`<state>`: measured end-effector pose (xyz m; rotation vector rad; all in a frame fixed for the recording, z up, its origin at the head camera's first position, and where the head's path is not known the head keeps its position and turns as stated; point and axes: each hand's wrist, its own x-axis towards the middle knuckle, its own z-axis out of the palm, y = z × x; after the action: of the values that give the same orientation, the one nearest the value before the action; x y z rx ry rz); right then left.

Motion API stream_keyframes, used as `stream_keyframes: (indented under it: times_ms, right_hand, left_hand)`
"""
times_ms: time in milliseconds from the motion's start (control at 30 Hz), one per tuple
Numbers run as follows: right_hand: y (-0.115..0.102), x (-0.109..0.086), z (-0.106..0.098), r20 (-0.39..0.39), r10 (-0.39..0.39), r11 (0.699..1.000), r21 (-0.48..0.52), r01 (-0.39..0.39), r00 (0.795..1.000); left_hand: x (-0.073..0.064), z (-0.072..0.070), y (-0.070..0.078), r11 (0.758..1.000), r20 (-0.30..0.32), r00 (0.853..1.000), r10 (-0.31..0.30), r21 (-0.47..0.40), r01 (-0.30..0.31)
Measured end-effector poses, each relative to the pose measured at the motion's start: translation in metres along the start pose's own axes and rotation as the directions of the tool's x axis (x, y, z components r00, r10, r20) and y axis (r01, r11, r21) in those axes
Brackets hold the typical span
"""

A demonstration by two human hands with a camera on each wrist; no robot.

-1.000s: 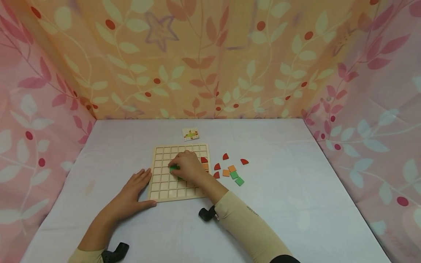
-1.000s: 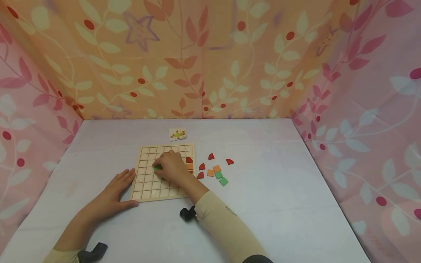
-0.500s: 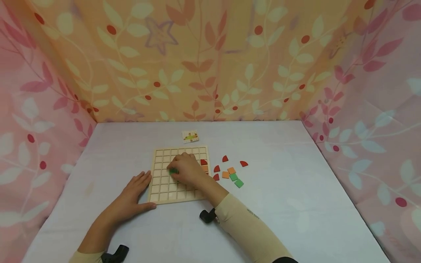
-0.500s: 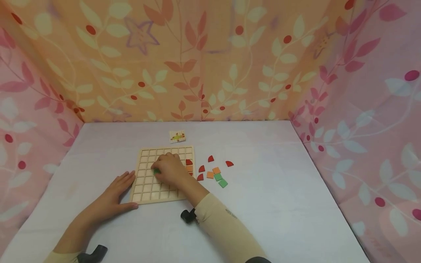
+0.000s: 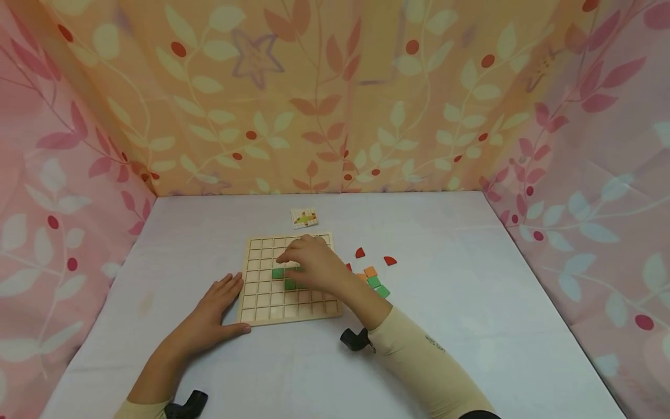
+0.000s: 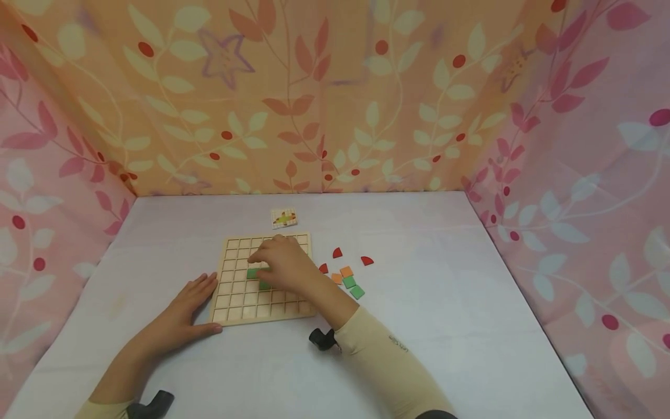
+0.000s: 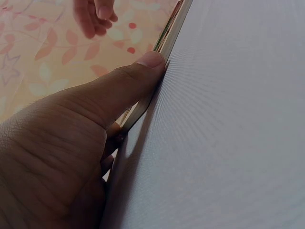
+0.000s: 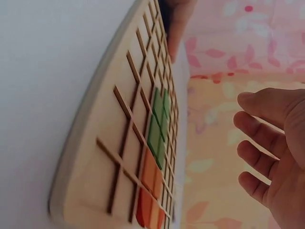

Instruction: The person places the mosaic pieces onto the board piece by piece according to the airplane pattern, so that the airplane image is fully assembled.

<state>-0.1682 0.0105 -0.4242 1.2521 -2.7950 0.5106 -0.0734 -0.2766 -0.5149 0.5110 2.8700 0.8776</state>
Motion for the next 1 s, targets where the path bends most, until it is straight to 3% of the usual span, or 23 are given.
stream_keyframes:
  times_ms: [500,1000]
  right_hand:
    - [0.041,-0.063,-0.045,-0.101,-0.066,0.989,0.126,0.079,0.993]
    - [0.080,-0.119,-0.062,-0.122,0.076,0.979,0.195,-0.051,0.990]
  left_hand:
    - [0.000,0.000,0.001,1.000,-0.009,1.000,0.003,0.020,-0.002]
    - [0.000,0.001,-0.003,1.000,-0.012,1.000,0.024,0.019,-0.024]
